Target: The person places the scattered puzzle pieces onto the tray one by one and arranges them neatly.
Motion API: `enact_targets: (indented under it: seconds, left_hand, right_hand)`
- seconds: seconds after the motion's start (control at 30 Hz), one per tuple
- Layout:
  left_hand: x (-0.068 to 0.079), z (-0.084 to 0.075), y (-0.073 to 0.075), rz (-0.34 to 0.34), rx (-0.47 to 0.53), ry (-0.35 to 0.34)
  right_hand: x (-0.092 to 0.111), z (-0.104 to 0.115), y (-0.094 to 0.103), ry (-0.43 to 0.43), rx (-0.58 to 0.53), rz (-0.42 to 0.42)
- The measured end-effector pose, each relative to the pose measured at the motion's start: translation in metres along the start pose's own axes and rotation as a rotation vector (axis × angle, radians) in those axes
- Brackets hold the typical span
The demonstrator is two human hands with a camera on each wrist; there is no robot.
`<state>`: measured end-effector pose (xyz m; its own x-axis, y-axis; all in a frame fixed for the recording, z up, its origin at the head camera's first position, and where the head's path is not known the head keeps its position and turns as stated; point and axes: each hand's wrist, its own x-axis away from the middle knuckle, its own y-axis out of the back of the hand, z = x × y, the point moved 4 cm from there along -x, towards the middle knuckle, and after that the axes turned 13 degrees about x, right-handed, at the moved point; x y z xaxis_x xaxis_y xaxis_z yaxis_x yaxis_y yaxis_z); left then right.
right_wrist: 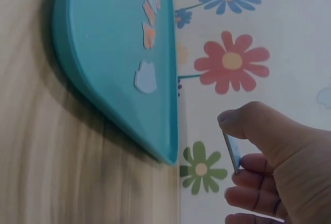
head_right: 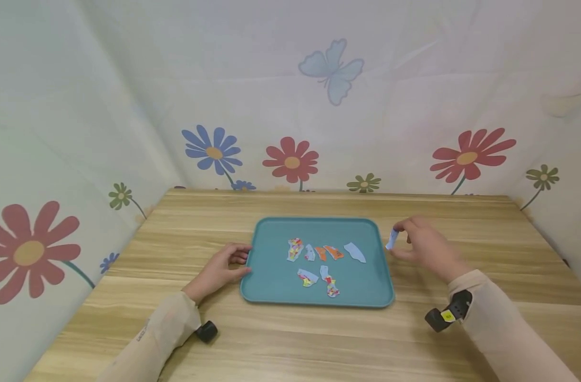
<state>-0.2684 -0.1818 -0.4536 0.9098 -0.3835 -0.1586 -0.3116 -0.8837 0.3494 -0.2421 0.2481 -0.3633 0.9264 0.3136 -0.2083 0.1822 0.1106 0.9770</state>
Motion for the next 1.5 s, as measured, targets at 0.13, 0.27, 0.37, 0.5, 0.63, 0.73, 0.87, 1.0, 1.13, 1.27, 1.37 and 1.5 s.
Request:
enact_targets:
  seconds: [0.13, 0.27, 0.37, 0.5, 0.63, 0.73, 0.87, 1.0, 1.13, 1.27, 1.37, 1.5]
  left_hand:
    - [0.0, 0.0, 0.0, 0.0, 0.001, 0.003]
    - [0.0, 0.001, 0.0, 0.001, 0.005, 0.002]
    - [0.0, 0.001, 0.0, 0.002, 0.01, 0.004]
    - [-0.001, 0.002, 0.0, 0.002, 0.012, 0.005]
    - [-0.001, 0.003, 0.0, 0.003, 0.011, 0.001]
    - [-0.001, 0.003, 0.0, 0.001, 0.01, 0.0]
    - [-0.001, 0.003, 0.0, -0.003, 0.011, -0.001]
    - [-0.002, 0.004, 0.0, -0.003, 0.014, -0.005]
    - [-0.002, 0.004, 0.0, -0.002, 0.017, -0.008]
    - [-0.002, 0.004, 0.0, -0.003, 0.019, -0.019]
    - [-0.002, 0.005, 0.0, -0.004, 0.019, -0.024]
    - [-0.002, 0.005, 0.0, -0.001, 0.014, -0.02]
  right_hand:
    - [0.002, 0.011, -0.001, 0.049, 0.007, -0.016]
    - [0.003, 0.021, -0.004, 0.086, 0.021, -0.031]
    - [0.004, 0.028, -0.007, 0.1, 0.022, -0.006]
    - [0.004, 0.036, -0.012, 0.116, 0.02, 0.037]
    - [0.005, 0.042, -0.017, 0.139, 0.005, 0.038]
    - [0.005, 0.046, -0.02, 0.162, -0.002, 0.032]
    - [0.005, 0.052, -0.025, 0.19, 0.003, 0.019]
    - [0.005, 0.059, -0.028, 0.206, 0.0, 0.019]
    - [0.005, 0.064, -0.029, 0.213, -0.014, 0.036]
    - [0.005, 0.067, -0.032, 0.219, 0.003, 0.042]
    - [0.005, 0.069, -0.035, 0.234, 0.01, 0.044]
    - [0.006, 0.073, -0.04, 0.269, -0.003, 0.048]
